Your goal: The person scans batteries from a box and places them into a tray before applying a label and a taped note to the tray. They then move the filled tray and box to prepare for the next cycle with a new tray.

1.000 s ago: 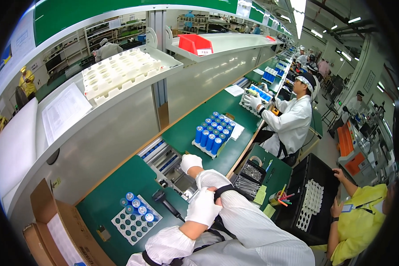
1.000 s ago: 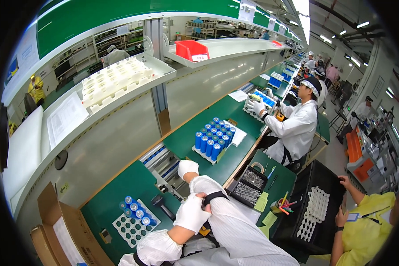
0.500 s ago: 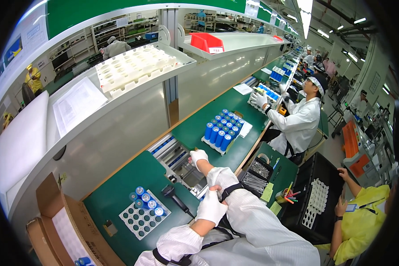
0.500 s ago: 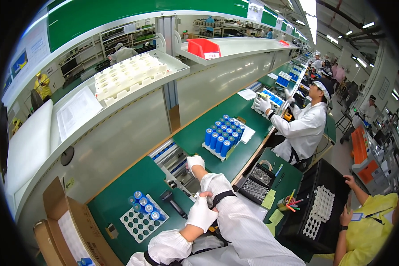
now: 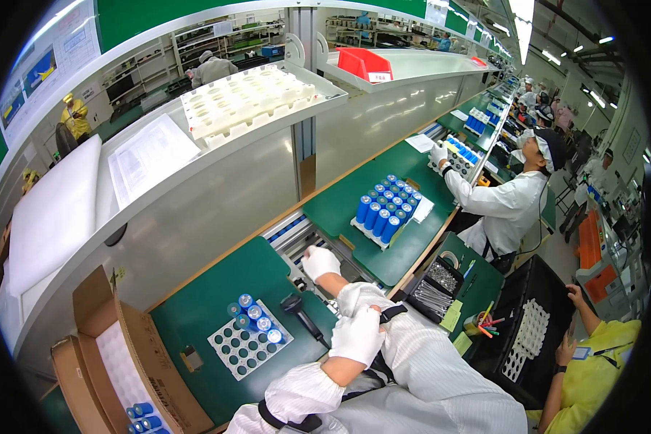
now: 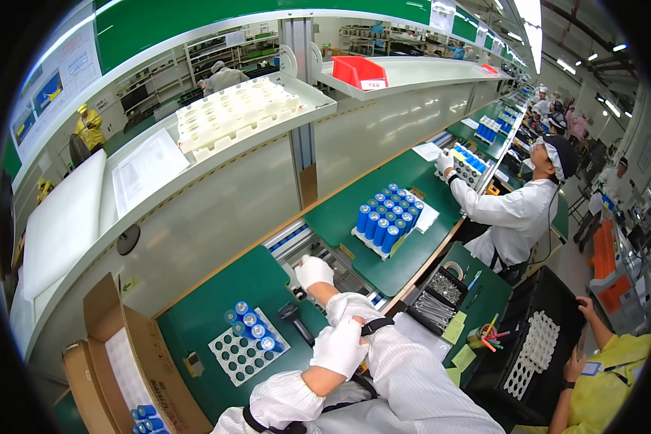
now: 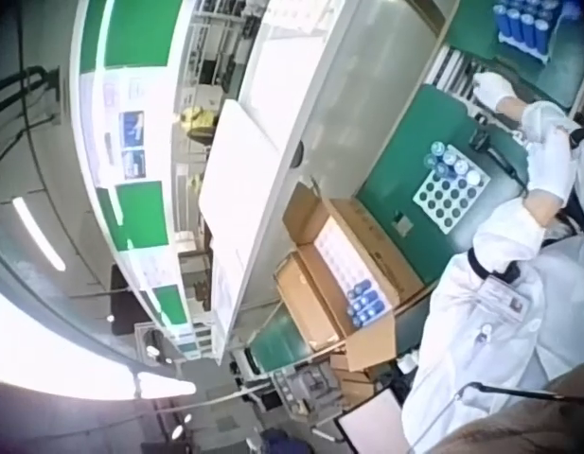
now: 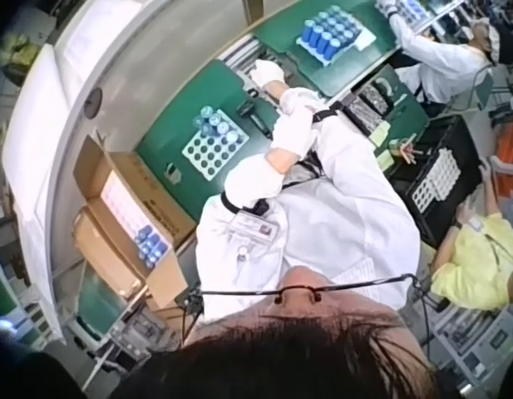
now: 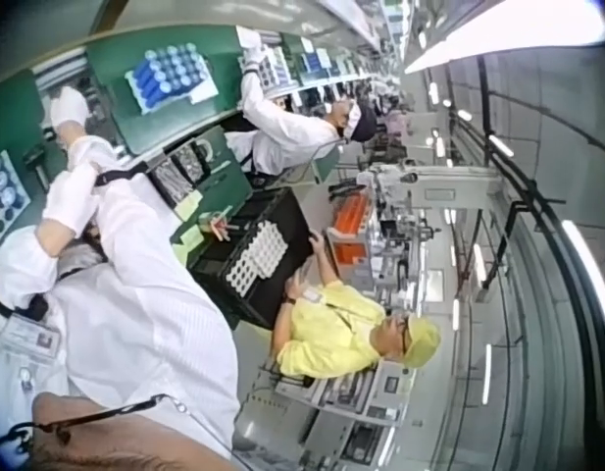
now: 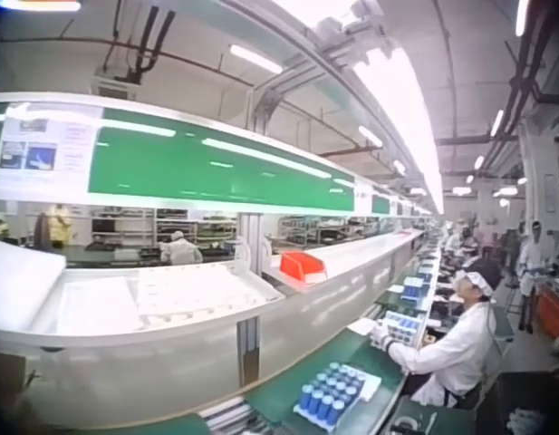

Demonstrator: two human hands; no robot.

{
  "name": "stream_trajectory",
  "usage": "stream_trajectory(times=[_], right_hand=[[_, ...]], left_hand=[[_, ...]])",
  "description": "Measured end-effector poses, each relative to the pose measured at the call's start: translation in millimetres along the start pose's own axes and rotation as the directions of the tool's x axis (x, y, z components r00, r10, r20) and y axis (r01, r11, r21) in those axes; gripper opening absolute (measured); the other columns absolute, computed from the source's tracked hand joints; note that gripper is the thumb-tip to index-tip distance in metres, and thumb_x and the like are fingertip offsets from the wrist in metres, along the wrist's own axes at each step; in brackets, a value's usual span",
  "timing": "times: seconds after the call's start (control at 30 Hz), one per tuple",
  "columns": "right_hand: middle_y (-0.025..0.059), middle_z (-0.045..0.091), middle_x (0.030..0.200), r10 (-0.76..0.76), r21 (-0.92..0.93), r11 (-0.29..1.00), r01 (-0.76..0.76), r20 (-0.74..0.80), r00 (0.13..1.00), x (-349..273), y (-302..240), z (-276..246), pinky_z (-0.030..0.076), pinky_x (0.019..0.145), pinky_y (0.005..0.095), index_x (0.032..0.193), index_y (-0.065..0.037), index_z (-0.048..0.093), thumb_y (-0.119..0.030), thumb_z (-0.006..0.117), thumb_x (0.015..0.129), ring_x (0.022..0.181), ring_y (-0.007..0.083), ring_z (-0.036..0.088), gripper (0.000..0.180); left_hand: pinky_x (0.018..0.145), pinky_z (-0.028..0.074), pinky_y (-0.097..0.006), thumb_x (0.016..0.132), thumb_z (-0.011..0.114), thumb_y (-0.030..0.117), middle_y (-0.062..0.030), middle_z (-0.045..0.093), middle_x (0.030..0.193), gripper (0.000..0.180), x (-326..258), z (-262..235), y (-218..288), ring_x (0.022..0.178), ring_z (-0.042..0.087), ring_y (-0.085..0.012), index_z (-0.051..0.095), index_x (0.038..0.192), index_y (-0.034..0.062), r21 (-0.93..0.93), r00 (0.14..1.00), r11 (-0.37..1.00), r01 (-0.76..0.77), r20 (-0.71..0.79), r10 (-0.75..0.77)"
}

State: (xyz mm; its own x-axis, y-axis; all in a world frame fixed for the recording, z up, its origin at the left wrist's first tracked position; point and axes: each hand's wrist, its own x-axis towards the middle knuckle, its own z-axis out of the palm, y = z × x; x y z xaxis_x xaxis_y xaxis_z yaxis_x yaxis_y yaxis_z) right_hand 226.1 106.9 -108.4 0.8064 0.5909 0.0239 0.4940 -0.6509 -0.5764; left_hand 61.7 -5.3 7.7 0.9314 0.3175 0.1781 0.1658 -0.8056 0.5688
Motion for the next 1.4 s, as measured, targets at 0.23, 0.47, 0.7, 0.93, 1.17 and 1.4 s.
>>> stream_trajectory(times=[0.23, 0.47, 0.7, 0.93, 1.17, 1.4], right_hand=[[0.0171, 0.070, 0.098, -0.311, -0.353, 0.823, 0.445, 0.376, 0.873, -22, 18, 0, 0.053, 0.082, 0.0469, 0.098, -0.009, 0.070, -0.027, 0.058, 0.084, 0.092, 0.0351, 0.068, 0.026], [0.0164, 0.070, 0.098, -0.152, -0.222, 0.957, 0.186, 0.160, 0.975, 10, -5, -17, 0.053, 0.082, 0.0464, 0.098, -0.009, 0.069, -0.027, 0.055, 0.086, 0.093, 0.0356, 0.067, 0.026], [0.0159, 0.070, 0.091, -0.317, -0.128, 0.939, 0.320, 0.044, 0.948, 5, -49, -31, 0.053, 0.078, 0.0456, 0.088, -0.010, 0.069, -0.027, 0.055, 0.082, 0.086, 0.0346, 0.068, 0.023], [0.0112, 0.071, 0.081, -0.190, 0.646, 0.758, 0.088, 0.089, 0.978, 16, -59, 4, 0.055, 0.068, 0.0349, 0.095, -0.006, 0.070, -0.014, 0.058, 0.086, 0.075, 0.0203, 0.070, 0.018], [0.0063, 0.070, 0.081, -0.167, 0.395, 0.913, 0.100, 0.137, 0.976, -7, -54, 2, 0.053, 0.069, 0.0315, 0.094, -0.007, 0.072, -0.020, 0.061, 0.085, 0.075, 0.0135, 0.064, 0.019], [0.0147, 0.060, 0.111, -0.364, 0.301, 0.887, 0.350, -0.010, 0.931, -77, 94, 82, 0.048, 0.092, 0.0366, 0.116, -0.002, 0.059, -0.006, 0.066, 0.084, 0.104, 0.0294, 0.061, 0.033]], left_hand=[[0.070, 0.053, -0.050, 0.081, 0.064, 0.025, -0.0172, 0.068, 0.093, 0.034, 4, -10, 1, 0.077, 0.066, -0.0413, 0.059, 0.112, 0.0141, -0.028, 0.981, 0.996, 0.083, 0.176, -0.077], [0.094, 0.050, -0.038, 0.093, 0.063, 0.026, -0.0146, 0.059, 0.121, 0.046, -26, 3, -59, 0.111, 0.060, -0.0289, 0.047, 0.130, 0.0035, -0.745, 0.815, 0.345, 0.571, 0.463, -0.349], [0.094, 0.052, -0.053, 0.097, 0.059, 0.014, -0.0146, 0.059, 0.123, 0.040, -54, 52, -50, 0.107, 0.062, -0.0316, 0.046, 0.133, 0.0006, -0.632, 0.720, -0.519, 0.576, 0.693, -0.044], [0.092, 0.054, -0.049, 0.096, 0.059, 0.009, -0.0156, 0.060, 0.120, 0.040, -63, 62, -61, 0.105, 0.063, -0.0312, 0.045, 0.129, -0.0065, -0.548, 0.694, -0.590, 0.593, 0.720, 0.029], [0.087, 0.051, -0.028, 0.088, 0.071, 0.028, -0.0105, 0.065, 0.117, 0.051, -72, 4, -66, 0.102, 0.063, -0.0166, 0.054, 0.129, 0.0017, -0.732, 0.800, 0.337, 0.592, 0.485, -0.353], [0.088, 0.052, -0.032, 0.088, 0.066, 0.016, -0.0114, 0.070, 0.107, 0.028, -188, -219, -80, 0.100, 0.067, -0.0237, 0.066, 0.114, 0.0075, -0.353, 0.723, 0.876, 0.328, -0.503, -0.473]])
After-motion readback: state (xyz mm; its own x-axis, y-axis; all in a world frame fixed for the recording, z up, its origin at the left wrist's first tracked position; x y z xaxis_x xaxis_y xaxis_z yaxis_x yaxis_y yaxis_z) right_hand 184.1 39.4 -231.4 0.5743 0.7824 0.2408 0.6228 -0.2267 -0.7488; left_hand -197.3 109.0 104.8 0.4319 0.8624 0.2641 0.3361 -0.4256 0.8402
